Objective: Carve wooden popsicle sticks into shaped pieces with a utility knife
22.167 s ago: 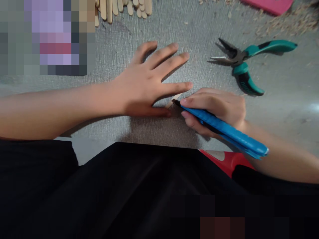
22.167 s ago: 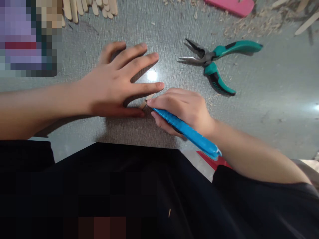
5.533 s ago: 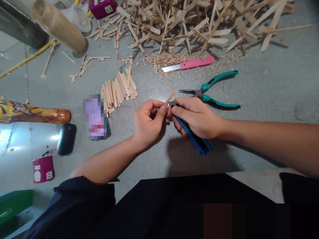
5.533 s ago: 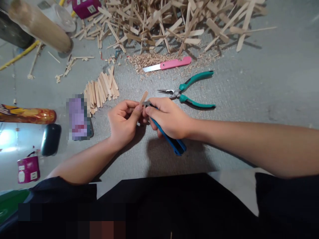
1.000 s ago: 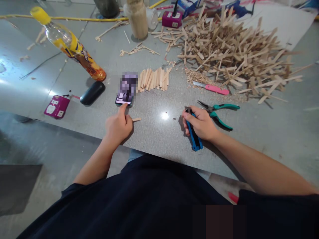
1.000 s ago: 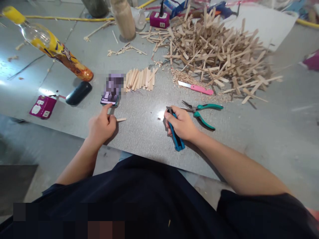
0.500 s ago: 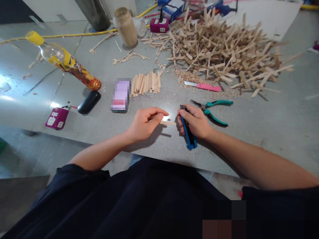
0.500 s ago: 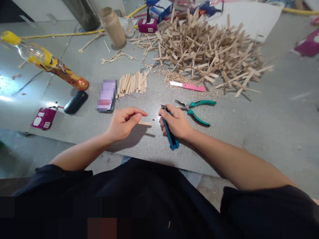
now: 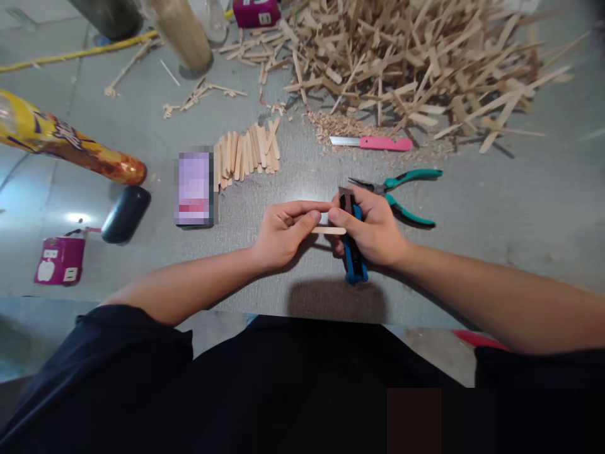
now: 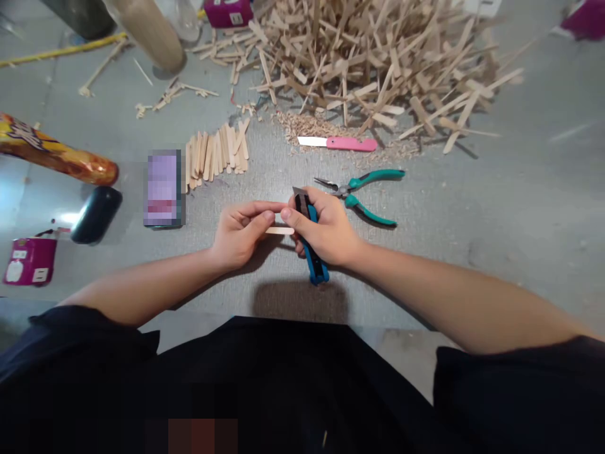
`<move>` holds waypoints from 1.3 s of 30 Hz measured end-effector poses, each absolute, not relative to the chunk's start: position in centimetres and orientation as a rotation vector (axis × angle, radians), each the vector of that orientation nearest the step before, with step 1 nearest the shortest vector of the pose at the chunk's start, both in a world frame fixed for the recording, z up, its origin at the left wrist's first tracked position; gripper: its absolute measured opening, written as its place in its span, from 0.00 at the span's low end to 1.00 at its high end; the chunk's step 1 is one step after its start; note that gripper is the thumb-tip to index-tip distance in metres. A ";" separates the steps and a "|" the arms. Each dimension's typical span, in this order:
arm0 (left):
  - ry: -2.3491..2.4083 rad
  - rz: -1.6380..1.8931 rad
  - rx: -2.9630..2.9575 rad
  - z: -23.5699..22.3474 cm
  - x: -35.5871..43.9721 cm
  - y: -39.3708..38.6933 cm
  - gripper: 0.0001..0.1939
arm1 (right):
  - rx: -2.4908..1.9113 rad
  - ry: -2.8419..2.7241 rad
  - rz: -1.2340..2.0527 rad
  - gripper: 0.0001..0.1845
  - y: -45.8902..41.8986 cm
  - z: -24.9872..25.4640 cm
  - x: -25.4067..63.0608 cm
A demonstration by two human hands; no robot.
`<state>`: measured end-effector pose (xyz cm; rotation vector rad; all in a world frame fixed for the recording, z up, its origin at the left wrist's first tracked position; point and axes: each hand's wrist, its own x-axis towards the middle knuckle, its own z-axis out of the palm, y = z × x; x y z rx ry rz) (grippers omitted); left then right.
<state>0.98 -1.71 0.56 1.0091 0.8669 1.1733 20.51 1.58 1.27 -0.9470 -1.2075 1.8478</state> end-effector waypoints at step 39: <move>0.957 1.051 1.239 0.6 0.3 -2.9 0.17 | -1.064 -1.510 1.608 0.23 2.0 2.3 20.8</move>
